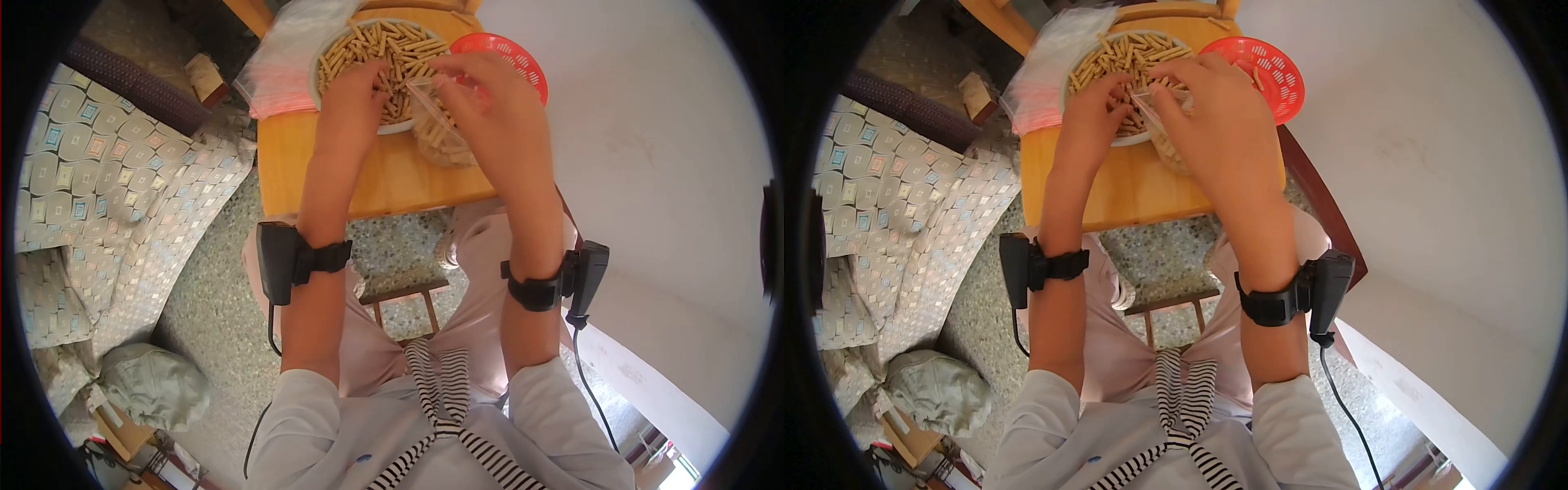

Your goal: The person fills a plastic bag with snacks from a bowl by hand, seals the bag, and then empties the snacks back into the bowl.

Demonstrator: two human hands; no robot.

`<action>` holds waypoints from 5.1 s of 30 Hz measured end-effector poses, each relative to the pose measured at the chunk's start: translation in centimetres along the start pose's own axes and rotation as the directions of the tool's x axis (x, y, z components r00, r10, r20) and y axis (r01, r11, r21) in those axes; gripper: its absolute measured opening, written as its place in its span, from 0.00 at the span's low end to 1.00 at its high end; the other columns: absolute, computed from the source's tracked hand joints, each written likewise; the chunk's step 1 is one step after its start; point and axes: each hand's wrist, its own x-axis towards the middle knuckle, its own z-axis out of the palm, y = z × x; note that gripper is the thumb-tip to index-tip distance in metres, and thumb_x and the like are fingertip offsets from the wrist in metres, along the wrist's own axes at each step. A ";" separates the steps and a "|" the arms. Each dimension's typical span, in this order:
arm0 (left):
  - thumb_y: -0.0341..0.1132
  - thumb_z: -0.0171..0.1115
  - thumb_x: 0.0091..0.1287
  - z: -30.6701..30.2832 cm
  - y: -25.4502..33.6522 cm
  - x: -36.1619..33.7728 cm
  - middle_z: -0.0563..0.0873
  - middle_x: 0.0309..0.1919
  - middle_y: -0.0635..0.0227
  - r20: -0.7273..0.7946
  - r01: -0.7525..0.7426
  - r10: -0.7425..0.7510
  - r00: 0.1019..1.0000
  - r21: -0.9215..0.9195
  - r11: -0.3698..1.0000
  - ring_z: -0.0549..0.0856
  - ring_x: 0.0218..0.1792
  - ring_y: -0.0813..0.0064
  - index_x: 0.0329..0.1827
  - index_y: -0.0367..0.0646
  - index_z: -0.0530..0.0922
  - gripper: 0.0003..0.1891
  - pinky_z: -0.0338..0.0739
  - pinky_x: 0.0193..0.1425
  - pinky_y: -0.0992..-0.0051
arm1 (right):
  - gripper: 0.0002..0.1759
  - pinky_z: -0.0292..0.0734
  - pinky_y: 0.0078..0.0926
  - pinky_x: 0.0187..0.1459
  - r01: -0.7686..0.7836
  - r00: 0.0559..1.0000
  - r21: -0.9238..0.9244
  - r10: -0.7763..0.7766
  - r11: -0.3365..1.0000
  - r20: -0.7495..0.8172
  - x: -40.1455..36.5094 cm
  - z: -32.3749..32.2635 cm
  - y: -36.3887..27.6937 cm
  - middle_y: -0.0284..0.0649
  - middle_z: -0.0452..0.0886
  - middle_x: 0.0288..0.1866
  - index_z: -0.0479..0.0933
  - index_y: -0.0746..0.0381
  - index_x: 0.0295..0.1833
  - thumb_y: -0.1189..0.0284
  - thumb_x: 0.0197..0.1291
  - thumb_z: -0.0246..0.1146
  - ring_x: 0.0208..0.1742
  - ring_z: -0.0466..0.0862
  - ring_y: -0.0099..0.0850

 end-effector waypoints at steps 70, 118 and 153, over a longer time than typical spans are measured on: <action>0.25 0.71 0.64 -3.9 4.3 -1.0 0.85 0.40 0.73 -0.105 -0.283 0.317 0.942 -0.757 0.589 0.81 0.39 0.85 0.47 0.39 0.85 0.10 0.75 0.46 0.82 | 0.11 0.79 0.33 0.41 0.038 0.999 0.069 -0.040 0.997 0.022 0.0 -0.6 -1.9 0.41 0.85 0.39 0.83 0.63 0.44 0.70 0.59 0.70 0.40 0.85 0.39; 0.29 0.70 0.63 -3.3 5.4 -1.7 0.87 0.44 0.71 0.022 -0.372 0.439 0.898 -0.495 0.786 0.82 0.46 0.78 0.53 0.44 0.87 0.15 0.74 0.53 0.77 | 0.16 0.78 0.38 0.47 -0.070 0.964 -0.193 0.116 0.979 0.237 -0.5 -4.5 1.4 0.44 0.87 0.42 0.84 0.63 0.45 0.60 0.62 0.66 0.43 0.85 0.44; 0.28 0.67 0.62 -2.3 1.1 0.2 0.86 0.36 0.58 0.041 -0.080 0.073 0.997 0.234 0.969 0.86 0.40 0.57 0.46 0.44 0.82 0.10 0.79 0.44 0.63 | 0.14 0.75 0.45 0.48 -0.017 0.994 -0.064 0.024 0.998 0.105 -0.3 2.2 -0.2 0.46 0.85 0.40 0.85 0.59 0.45 0.61 0.61 0.66 0.45 0.84 0.45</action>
